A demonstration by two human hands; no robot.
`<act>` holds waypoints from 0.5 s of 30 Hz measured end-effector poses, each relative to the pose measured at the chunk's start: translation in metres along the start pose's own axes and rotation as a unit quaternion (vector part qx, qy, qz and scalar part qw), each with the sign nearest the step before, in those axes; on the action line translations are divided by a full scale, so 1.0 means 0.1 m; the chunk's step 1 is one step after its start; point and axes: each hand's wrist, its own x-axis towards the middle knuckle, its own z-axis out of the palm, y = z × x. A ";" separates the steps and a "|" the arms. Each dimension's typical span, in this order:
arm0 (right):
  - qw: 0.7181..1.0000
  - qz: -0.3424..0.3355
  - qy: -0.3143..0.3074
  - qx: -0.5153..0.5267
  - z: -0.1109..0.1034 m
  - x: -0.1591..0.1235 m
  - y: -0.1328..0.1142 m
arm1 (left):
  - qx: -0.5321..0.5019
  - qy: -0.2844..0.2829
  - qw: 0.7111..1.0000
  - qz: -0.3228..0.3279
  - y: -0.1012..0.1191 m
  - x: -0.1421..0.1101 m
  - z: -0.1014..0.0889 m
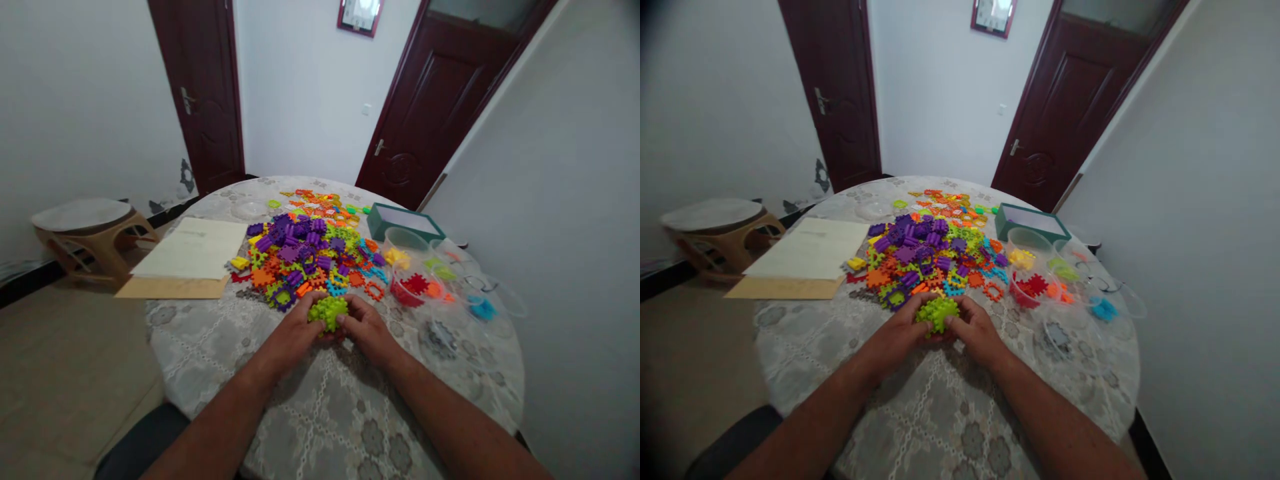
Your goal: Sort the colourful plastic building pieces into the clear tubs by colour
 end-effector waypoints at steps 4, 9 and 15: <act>0.998 -0.049 -0.028 0.011 0.03 0.01 -0.03 | -0.015 -0.029 0.999 -0.033 0.07 -0.02 0.03; 0.993 -0.098 -0.063 0.020 0.06 -0.03 -0.11 | -0.068 -0.078 0.994 -0.043 0.11 -0.03 0.01; 0.993 -0.058 -0.099 -0.023 -0.03 -0.28 -0.57 | -0.078 -0.090 0.991 -0.055 0.11 -0.05 -0.05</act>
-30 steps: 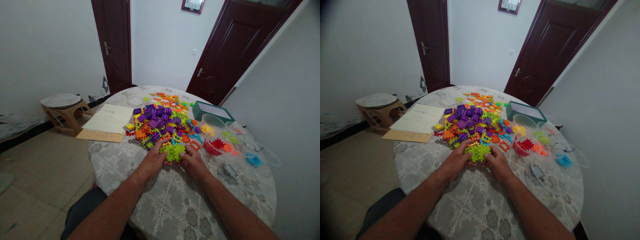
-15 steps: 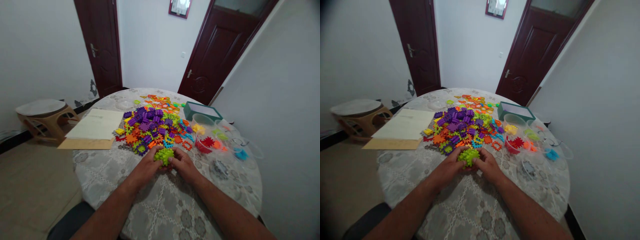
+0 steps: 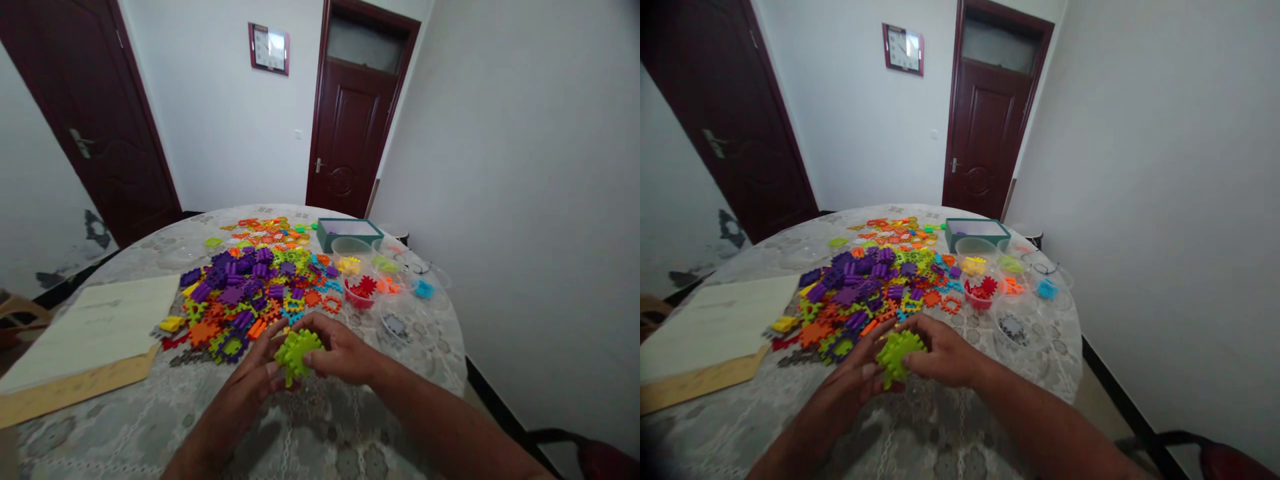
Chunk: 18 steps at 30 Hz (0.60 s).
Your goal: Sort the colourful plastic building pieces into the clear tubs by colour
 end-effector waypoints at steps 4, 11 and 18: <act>0.997 0.012 0.008 -0.071 -0.41 -0.24 -0.45 | 0.012 0.011 1.000 0.006 0.03 -0.01 0.02; 0.855 -0.058 0.370 -0.360 -2.12 -0.23 -1.01 | 0.017 0.111 0.992 0.052 0.04 0.10 -0.04; 0.736 0.163 0.436 -0.492 -3.27 0.04 -0.88 | 0.077 0.311 0.944 0.080 0.05 0.20 -0.21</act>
